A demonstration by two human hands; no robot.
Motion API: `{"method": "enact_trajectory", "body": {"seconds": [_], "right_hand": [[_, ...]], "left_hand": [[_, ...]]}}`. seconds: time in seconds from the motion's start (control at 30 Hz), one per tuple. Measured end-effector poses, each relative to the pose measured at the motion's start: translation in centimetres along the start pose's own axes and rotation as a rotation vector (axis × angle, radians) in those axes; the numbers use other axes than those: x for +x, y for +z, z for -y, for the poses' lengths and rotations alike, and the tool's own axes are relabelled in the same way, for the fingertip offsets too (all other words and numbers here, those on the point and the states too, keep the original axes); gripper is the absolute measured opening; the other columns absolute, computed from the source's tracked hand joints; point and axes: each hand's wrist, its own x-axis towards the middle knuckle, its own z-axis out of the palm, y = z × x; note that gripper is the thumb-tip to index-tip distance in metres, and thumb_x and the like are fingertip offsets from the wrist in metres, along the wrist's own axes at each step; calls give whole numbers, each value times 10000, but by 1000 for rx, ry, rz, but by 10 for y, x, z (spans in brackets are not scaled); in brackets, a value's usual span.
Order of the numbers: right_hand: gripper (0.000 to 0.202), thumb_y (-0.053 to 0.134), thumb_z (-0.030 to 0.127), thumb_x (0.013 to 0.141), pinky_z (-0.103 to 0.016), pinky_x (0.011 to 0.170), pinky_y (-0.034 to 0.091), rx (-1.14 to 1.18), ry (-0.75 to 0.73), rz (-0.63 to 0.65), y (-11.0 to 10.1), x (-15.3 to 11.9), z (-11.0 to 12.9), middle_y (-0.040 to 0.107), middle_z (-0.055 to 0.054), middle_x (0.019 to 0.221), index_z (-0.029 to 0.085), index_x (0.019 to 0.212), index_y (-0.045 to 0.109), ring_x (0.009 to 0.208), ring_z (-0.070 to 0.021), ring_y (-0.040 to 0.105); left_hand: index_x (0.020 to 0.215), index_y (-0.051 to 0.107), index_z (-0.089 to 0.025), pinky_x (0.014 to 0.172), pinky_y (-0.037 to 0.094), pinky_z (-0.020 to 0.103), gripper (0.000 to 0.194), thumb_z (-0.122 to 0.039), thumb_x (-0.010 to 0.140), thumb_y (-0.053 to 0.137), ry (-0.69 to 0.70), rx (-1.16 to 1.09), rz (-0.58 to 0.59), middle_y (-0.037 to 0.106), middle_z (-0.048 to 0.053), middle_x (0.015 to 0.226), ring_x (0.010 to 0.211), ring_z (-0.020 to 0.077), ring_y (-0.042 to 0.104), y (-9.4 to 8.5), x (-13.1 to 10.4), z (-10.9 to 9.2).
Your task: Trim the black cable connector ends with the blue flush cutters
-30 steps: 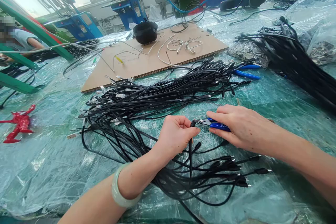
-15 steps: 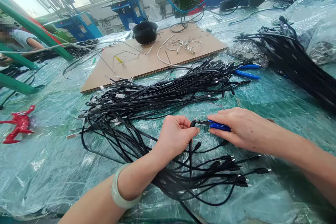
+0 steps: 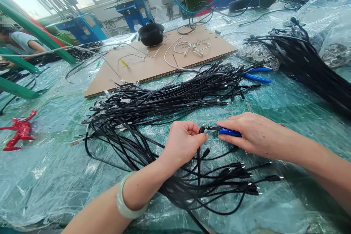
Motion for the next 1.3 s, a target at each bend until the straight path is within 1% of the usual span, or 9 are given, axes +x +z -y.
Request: {"method": "enact_trajectory", "body": {"seconds": [0.1,0.2,0.33,0.53,0.67,0.77,0.93,1.1,1.3], "right_hand": [[243,498,324,880,-291,613,429,1,2,9,-1,0,0,691,-55,778,193,1018,649,712,-206,634],[229,483,323,887,-287,585,417,12,4,8,-3,0,-1,683,-43,741,198,972,655,665,-196,621],[225,472,335,890,-292,612,425,-3,9,-3,-4,0,-1,684,-53,776,200,899,652,713,-204,631],[250,484,330,876,-304,588,422,-102,7,-65,-1,-2,2,659,-74,796,168,995,634,707,-214,618],[249,486,319,869,-311,573,402,-176,-8,-96,1,-1,3,631,-70,783,153,995,622,685,-213,591],[231,505,317,854,-313,562,384,-236,0,-104,3,-1,5,619,-60,756,152,969,619,663,-213,579],[216,503,317,848,-319,568,372,-323,4,-145,5,-2,10,620,-66,766,153,938,611,683,-224,586],[222,481,315,860,-330,580,380,-326,42,-114,4,-1,15,619,-67,762,156,947,610,682,-231,592],[214,489,316,861,-310,553,377,-281,124,-17,0,1,19,636,-72,760,163,922,625,673,-229,609]], "left_hand": [[498,476,-165,345,197,171,233,-237,626,657,-1,-3,-5,467,-67,382,306,31,321,0,0,-1],[497,476,-164,343,198,170,229,-229,627,653,-8,3,0,468,-67,384,304,30,320,1,0,-1],[492,461,-166,345,198,169,241,-227,641,640,4,2,7,454,-69,379,309,30,315,0,0,-1],[494,463,-170,353,198,180,242,-242,631,648,13,19,-9,454,-69,383,311,38,327,0,1,1],[503,472,-172,367,197,189,226,-250,629,644,15,48,-12,459,-66,394,322,44,328,-1,1,2],[508,478,-171,383,201,193,220,-252,635,637,43,78,-30,456,-61,411,351,48,326,-1,2,3],[492,466,-170,414,211,194,238,-247,648,627,129,130,-68,436,-53,443,424,60,316,-1,3,6],[486,446,-174,430,214,197,257,-250,670,608,194,204,-100,397,-58,453,453,69,303,0,2,8],[500,452,-172,451,230,200,249,-243,696,587,241,272,-133,384,-63,463,468,70,302,0,0,8]]}}
